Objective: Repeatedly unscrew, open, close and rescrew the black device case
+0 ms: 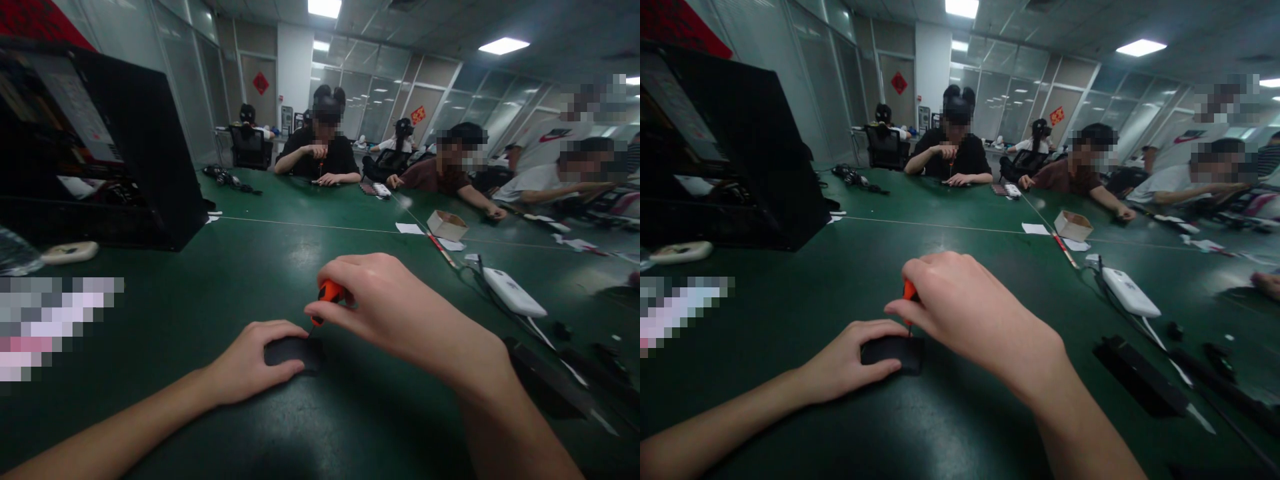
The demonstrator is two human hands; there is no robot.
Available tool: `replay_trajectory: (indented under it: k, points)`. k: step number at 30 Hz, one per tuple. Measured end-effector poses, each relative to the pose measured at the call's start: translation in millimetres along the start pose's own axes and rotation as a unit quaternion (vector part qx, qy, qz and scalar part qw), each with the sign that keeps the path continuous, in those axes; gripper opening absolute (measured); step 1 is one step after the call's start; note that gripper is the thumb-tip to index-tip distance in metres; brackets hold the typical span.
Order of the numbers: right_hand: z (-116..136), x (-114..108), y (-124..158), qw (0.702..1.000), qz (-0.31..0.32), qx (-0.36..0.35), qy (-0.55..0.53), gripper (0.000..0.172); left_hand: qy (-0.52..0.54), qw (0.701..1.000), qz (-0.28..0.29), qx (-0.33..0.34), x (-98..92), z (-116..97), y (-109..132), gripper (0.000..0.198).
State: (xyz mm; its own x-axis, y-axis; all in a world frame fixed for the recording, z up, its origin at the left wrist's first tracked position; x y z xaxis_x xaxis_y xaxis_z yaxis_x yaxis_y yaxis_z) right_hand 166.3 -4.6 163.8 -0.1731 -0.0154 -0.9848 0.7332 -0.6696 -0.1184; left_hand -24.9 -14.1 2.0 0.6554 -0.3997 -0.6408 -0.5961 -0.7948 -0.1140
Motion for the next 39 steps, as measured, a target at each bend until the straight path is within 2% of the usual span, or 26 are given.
replay_trajectory:
  k: [12,25,32,34,39]
  points:
    - [-8,2,-1,1.0,-0.009,0.001,0.015,0.028,-0.015,1.0,0.002,-0.003,-0.3,0,0,0.034]
    - [-11,4,-1,1.0,-0.018,-0.011,0.006,0.024,-0.008,1.0,0.003,0.01,-0.4,-1,-1,0.033]
    - [-7,6,-3,0.999,0.015,0.02,0.021,0.031,-0.012,1.0,0.003,0.006,-0.6,0,-1,0.033]
    - [-5,6,-1,0.999,0.032,0.022,0.015,0.026,-0.012,1.0,0.006,0.007,-0.8,0,-1,0.033]
    - [-2,6,7,0.998,0.054,-0.027,0.001,0.003,-0.017,1.0,0.008,0.011,-0.9,0,-1,0.034]
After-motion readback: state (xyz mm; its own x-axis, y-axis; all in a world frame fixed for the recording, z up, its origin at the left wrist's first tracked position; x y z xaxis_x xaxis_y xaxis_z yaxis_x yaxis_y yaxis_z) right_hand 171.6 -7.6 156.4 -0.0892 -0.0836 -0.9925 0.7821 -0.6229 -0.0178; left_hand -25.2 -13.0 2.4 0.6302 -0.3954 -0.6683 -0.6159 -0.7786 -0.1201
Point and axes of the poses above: each hand's wrist, its own y-axis away from the middle knuckle, its own x-axis out of the palm, z = x × y, the point moved 2 cm from there along -y, towards the middle knuckle, and after that the axes turned 6 degrees about z, right-handed, at the moved point
